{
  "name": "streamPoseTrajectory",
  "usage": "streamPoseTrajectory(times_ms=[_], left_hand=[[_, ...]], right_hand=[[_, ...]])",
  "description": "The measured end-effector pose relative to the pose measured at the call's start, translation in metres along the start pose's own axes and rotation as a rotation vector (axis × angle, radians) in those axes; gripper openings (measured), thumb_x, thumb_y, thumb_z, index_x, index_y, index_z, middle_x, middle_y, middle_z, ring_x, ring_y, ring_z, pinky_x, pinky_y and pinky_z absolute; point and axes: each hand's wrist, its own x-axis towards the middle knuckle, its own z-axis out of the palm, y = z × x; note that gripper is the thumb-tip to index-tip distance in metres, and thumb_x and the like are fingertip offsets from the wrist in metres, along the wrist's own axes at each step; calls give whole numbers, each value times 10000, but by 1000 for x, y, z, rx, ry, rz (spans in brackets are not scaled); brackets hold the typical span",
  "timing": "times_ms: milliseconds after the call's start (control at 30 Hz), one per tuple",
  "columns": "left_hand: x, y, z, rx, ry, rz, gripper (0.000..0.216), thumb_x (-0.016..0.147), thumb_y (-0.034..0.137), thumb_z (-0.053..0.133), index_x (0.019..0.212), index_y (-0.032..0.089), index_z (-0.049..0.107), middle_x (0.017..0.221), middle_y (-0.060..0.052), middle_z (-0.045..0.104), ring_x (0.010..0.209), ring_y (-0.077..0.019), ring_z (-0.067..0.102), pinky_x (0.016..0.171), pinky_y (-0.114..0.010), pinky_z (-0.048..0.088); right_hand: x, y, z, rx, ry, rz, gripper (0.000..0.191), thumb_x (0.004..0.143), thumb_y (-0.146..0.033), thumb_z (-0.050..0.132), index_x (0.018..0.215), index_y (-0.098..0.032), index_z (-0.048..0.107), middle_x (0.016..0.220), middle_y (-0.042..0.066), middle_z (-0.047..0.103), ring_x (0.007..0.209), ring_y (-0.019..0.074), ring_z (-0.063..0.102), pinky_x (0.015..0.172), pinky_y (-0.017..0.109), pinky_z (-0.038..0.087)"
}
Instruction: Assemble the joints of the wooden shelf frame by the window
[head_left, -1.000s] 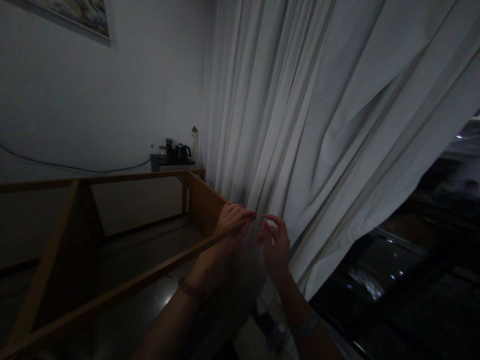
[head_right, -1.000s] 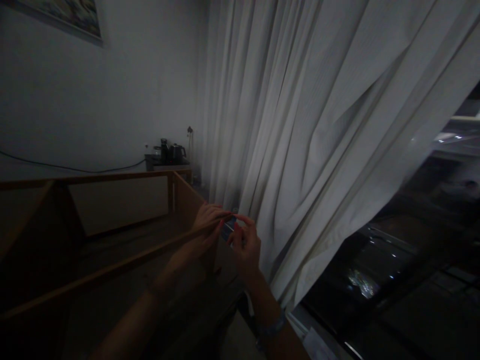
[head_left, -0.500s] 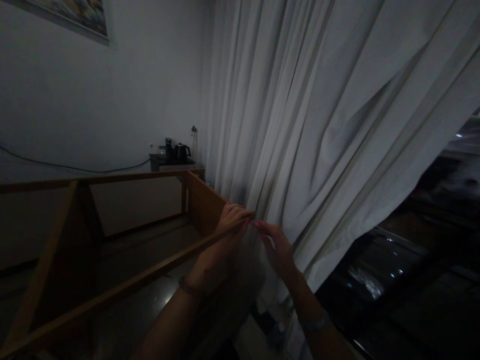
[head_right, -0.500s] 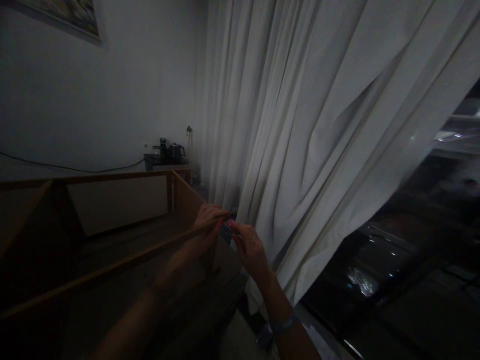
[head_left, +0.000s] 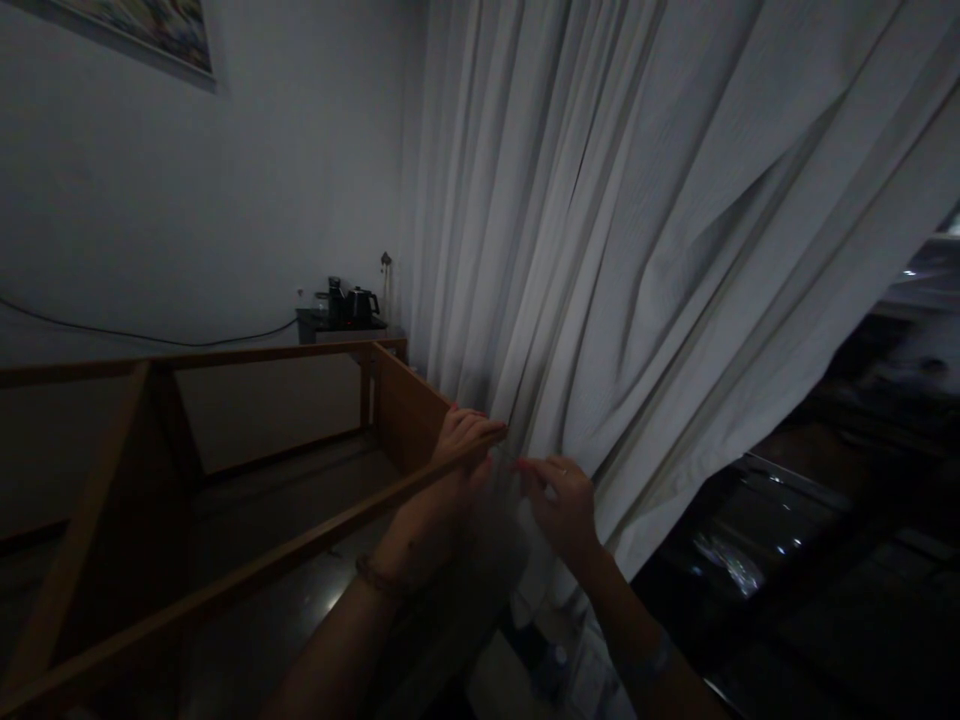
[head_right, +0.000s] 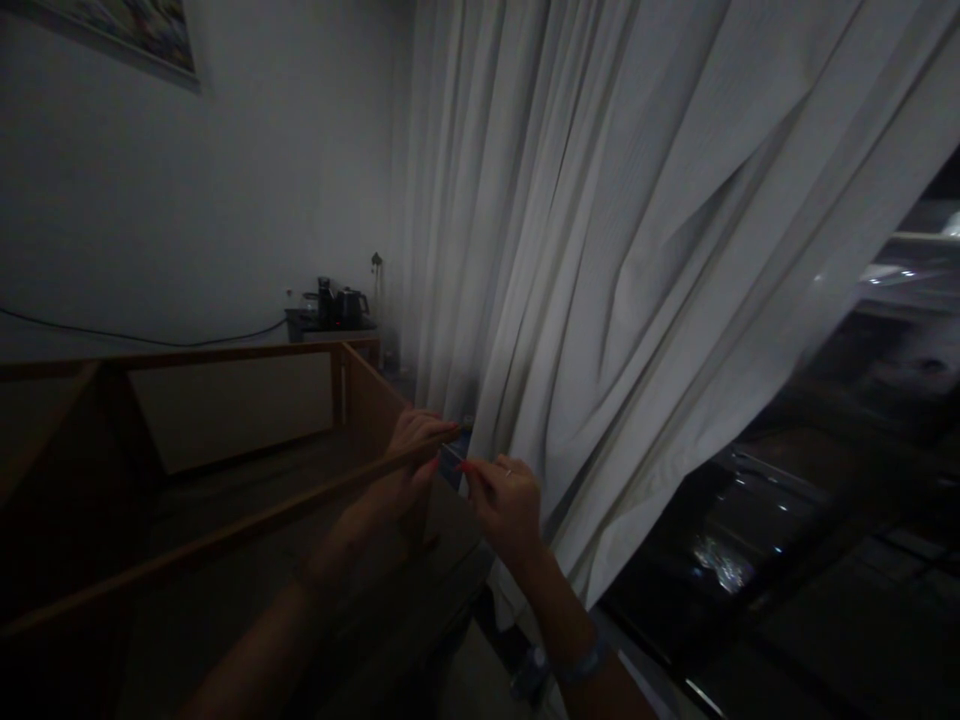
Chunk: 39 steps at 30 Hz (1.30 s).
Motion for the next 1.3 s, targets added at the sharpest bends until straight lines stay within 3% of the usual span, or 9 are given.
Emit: streamPoseTrajectory(times_ms=[167,567,733,900,1133,1300], left_hand=[[-3,-6,3,17,-6,14,377,893,185,464,1260,256,508,1215,-55,565,1216,-249,431,1145,-503,264],[6,-3,7,-94,116,7,248,955,258,456,1154,257,604,1038,-40,613,1054,-219,497,1045,-446,345],[9,-1,4,-99,119,-14,156,933,288,508,864,233,637,911,-23,614,977,-212,511,1008,-424,356],[11,2,3,-98,97,-37,138,923,257,522,841,229,630,899,-9,619,969,-200,510,1038,-420,332],[11,0,3,-88,77,-56,118,915,241,544,855,232,644,897,-15,650,994,-209,500,1028,-413,340],[13,0,3,-59,58,-74,120,908,235,553,841,230,652,904,-17,651,996,-211,504,1050,-426,319]], right_hand=[[0,-10,0,101,-29,104,414,1004,-423,442,781,-209,717,552,-11,590,543,141,545,594,267,376],[4,-25,-6,415,-191,415,470,983,-502,420,808,-202,737,500,-24,601,484,129,588,560,231,413],[5,-24,-6,352,-165,384,474,987,-495,411,787,-203,727,521,-19,609,508,129,586,575,233,407],[4,-20,-6,345,-176,340,464,1006,-469,387,795,-203,704,529,-24,610,520,129,591,599,235,409],[3,-12,-6,59,-82,111,471,1022,-437,364,763,-191,671,587,11,618,571,151,571,648,265,381],[4,-11,-10,51,-32,100,425,1024,-400,386,779,-189,662,599,6,619,592,152,578,652,262,381]])
